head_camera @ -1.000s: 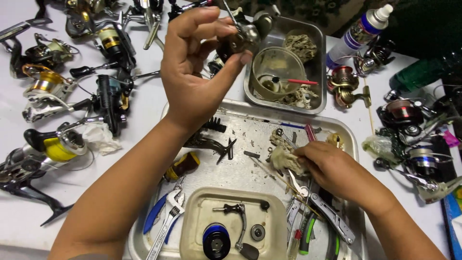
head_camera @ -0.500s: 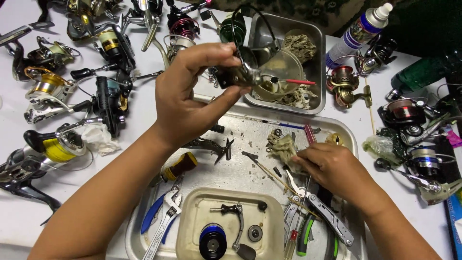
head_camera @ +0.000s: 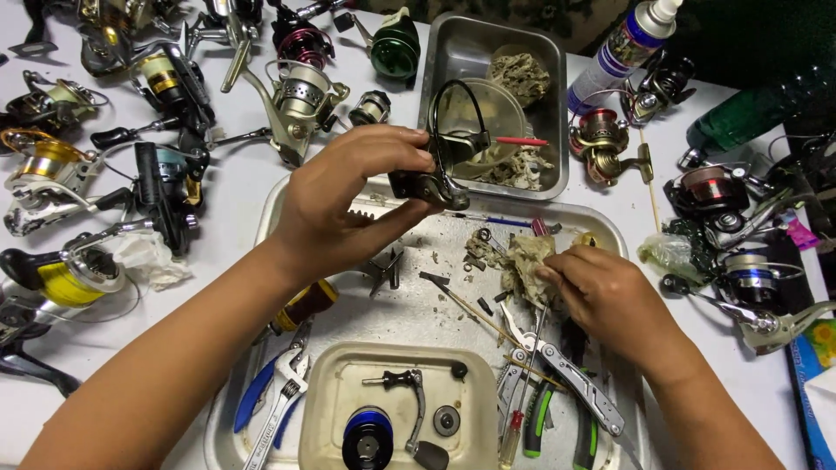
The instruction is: The person is disassembling a fishing reel to adjust the bail arm and clean internal components using various tools on a workbench.
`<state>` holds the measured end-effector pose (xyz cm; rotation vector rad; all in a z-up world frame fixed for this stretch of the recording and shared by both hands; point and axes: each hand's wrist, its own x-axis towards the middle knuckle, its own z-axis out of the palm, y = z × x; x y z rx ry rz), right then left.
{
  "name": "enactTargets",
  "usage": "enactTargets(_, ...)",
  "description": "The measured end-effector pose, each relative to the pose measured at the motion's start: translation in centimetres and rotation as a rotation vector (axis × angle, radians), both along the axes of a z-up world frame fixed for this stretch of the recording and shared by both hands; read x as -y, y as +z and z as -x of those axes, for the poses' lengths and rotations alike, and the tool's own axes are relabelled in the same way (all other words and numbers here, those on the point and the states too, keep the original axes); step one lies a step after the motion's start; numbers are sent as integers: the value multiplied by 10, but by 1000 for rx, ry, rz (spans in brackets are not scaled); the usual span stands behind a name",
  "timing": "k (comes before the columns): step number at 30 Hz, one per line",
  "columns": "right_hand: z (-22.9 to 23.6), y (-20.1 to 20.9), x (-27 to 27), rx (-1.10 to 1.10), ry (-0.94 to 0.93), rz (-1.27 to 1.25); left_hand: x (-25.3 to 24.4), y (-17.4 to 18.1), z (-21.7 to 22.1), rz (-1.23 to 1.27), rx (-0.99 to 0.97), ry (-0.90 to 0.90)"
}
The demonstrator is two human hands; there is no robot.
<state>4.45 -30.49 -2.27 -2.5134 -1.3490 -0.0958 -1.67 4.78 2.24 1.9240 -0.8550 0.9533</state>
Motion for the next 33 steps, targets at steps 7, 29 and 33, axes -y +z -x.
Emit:
enactTargets(7, 6, 14, -1, -186, -3, 38, 1, -10, -4, -39, -11, -21)
enactTargets(29, 35, 83, -110, -558, -106, -462, 23, -7, 9, -412, 287, -30)
enactTargets(33, 33, 95, -113, -606, -29, -509, 10, -25, 3, -396, 130, -1)
